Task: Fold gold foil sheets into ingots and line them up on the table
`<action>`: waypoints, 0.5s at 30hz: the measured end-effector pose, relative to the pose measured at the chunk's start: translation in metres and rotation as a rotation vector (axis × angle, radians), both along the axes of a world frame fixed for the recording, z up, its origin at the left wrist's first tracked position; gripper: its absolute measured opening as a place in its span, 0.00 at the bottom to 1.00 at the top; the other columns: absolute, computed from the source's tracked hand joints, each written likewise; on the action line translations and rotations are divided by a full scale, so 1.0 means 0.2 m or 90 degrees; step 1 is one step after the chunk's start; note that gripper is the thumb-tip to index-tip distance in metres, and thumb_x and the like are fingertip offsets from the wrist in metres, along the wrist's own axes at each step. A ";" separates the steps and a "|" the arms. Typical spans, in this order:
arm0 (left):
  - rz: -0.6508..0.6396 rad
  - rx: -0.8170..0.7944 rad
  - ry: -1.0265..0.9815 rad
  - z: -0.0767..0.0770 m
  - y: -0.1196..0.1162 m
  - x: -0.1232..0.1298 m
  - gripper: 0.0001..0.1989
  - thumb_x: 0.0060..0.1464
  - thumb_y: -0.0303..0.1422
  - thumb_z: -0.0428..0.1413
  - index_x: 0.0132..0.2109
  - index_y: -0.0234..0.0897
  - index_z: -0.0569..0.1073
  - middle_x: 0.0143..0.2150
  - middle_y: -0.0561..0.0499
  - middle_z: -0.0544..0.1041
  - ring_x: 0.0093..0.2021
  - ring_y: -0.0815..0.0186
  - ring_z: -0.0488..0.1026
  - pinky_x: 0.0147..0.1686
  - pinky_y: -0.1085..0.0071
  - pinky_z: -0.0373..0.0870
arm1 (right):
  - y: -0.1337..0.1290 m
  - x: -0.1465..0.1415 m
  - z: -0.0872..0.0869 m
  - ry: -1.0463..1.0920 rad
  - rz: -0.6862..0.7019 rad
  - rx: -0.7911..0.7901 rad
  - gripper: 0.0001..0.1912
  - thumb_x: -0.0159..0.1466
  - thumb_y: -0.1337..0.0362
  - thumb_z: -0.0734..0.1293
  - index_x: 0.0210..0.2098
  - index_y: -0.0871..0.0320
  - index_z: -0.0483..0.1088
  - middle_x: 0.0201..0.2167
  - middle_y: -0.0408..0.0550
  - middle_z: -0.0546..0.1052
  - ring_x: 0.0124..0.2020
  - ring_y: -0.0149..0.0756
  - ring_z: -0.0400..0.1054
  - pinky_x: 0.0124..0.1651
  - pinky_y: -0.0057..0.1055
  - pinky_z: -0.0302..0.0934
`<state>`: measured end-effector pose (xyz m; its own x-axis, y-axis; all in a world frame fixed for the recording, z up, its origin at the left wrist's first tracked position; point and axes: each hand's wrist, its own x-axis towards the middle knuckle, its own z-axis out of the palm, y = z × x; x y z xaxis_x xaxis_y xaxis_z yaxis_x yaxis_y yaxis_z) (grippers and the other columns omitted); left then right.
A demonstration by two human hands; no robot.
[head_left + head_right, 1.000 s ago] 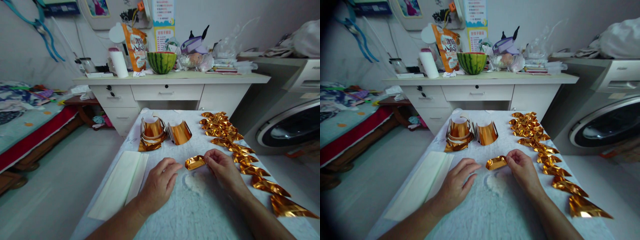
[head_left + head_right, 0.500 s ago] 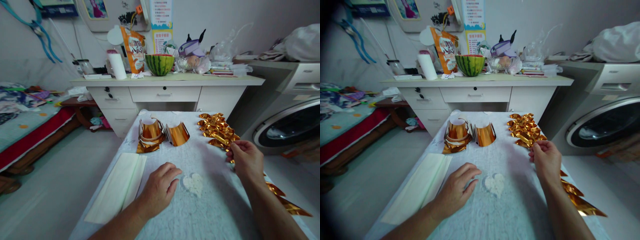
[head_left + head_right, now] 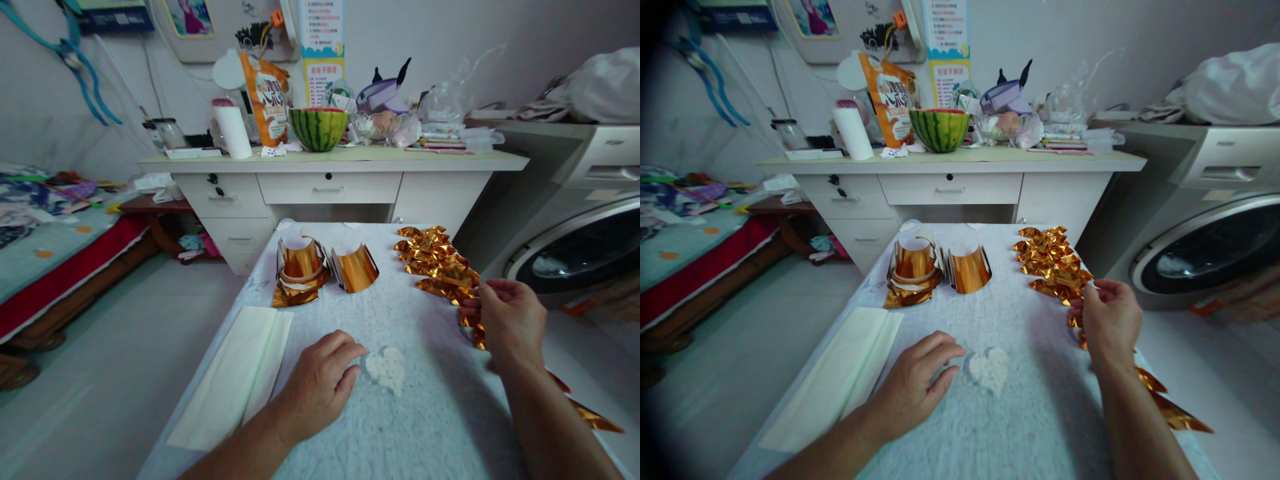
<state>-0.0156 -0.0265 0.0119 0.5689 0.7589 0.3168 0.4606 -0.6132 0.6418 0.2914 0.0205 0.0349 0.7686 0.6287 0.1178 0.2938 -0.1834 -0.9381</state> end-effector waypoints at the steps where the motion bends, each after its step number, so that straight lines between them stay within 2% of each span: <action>1: 0.000 0.000 -0.001 0.00 0.00 0.00 0.14 0.58 0.22 0.51 0.50 0.39 0.70 0.44 0.49 0.72 0.44 0.63 0.71 0.43 0.67 0.68 | 0.00 0.00 0.00 -0.003 0.001 0.004 0.16 0.56 0.60 0.67 0.43 0.57 0.68 0.26 0.46 0.76 0.16 0.36 0.70 0.14 0.28 0.62; 6: -0.002 0.001 -0.002 -0.01 0.00 0.00 0.15 0.57 0.22 0.51 0.50 0.39 0.70 0.43 0.48 0.73 0.44 0.63 0.71 0.43 0.67 0.68 | 0.00 0.00 -0.01 -0.031 0.003 0.012 0.12 0.55 0.62 0.67 0.39 0.57 0.68 0.23 0.42 0.74 0.17 0.35 0.70 0.16 0.29 0.64; 11: 0.000 -0.009 0.000 -0.01 0.00 0.00 0.14 0.57 0.22 0.51 0.49 0.39 0.70 0.43 0.49 0.73 0.43 0.63 0.71 0.42 0.67 0.68 | -0.01 -0.05 0.01 -0.082 0.014 0.037 0.12 0.57 0.59 0.67 0.40 0.57 0.69 0.24 0.42 0.73 0.19 0.34 0.69 0.17 0.27 0.63; 13: 0.004 -0.014 -0.002 -0.01 0.00 0.00 0.14 0.57 0.22 0.51 0.48 0.39 0.71 0.43 0.49 0.73 0.44 0.63 0.71 0.43 0.67 0.68 | -0.02 -0.09 0.02 -0.111 0.062 0.044 0.12 0.58 0.58 0.67 0.39 0.56 0.69 0.25 0.43 0.73 0.20 0.33 0.69 0.18 0.26 0.62; 15: 0.010 -0.015 -0.004 -0.01 0.01 0.00 0.13 0.57 0.22 0.52 0.48 0.39 0.71 0.42 0.49 0.74 0.44 0.63 0.71 0.43 0.68 0.68 | -0.02 -0.15 0.01 -0.128 0.156 0.053 0.11 0.59 0.57 0.66 0.38 0.56 0.69 0.26 0.43 0.73 0.22 0.33 0.69 0.21 0.27 0.63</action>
<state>-0.0148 -0.0251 0.0093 0.5556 0.7748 0.3018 0.4656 -0.5906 0.6591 0.2623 0.0172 0.0375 0.5511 0.7742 0.3112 0.5006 -0.0084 -0.8656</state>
